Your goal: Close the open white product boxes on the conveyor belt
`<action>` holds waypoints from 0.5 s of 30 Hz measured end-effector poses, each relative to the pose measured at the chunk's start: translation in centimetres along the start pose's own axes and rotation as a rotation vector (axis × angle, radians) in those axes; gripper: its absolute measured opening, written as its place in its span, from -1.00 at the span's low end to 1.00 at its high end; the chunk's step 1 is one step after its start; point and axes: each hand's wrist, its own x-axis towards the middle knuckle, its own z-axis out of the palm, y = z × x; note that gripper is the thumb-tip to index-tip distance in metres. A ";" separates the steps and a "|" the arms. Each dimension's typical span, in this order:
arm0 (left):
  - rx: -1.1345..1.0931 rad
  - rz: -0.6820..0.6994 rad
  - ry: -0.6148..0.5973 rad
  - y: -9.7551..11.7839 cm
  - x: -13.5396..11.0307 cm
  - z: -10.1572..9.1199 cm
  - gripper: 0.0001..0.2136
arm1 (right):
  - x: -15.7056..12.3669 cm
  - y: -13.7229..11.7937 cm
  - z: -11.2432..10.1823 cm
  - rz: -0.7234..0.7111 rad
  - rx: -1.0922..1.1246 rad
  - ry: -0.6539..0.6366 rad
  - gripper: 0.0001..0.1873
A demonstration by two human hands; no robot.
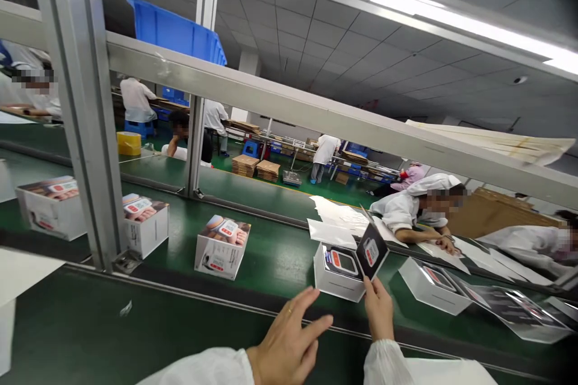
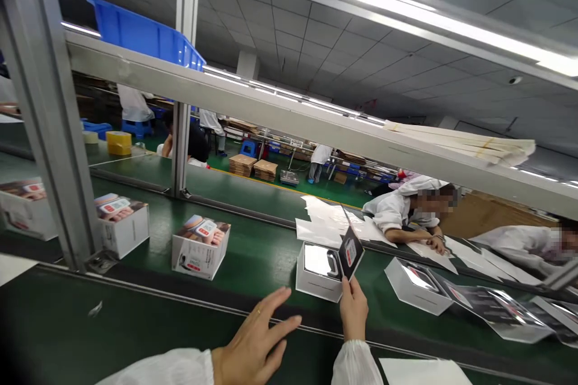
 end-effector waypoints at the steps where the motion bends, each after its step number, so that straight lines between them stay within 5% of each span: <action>1: 0.044 0.014 0.087 0.2 0.8 -0.4 -0.38 | -1.0 -0.4 0.1 0.004 0.003 -0.044 -0.28; 5: 0.240 0.001 0.202 -0.2 4.7 -1.6 -0.29 | -4.6 -2.5 1.5 -0.067 0.124 -0.302 -0.25; 8: 0.246 -0.170 0.082 -1.5 6.7 -2.0 -0.36 | -6.3 -4.2 2.4 -0.088 0.148 -0.452 -0.30; 12: -0.004 -0.528 -0.142 -4.2 6.1 -1.6 -0.40 | -7.5 -5.6 3.2 -0.049 0.092 -0.501 -0.30; 15: -0.099 -0.563 -0.237 -6.1 4.5 -1.2 -0.21 | -7.5 -5.5 4.1 -0.064 0.052 -0.447 -0.23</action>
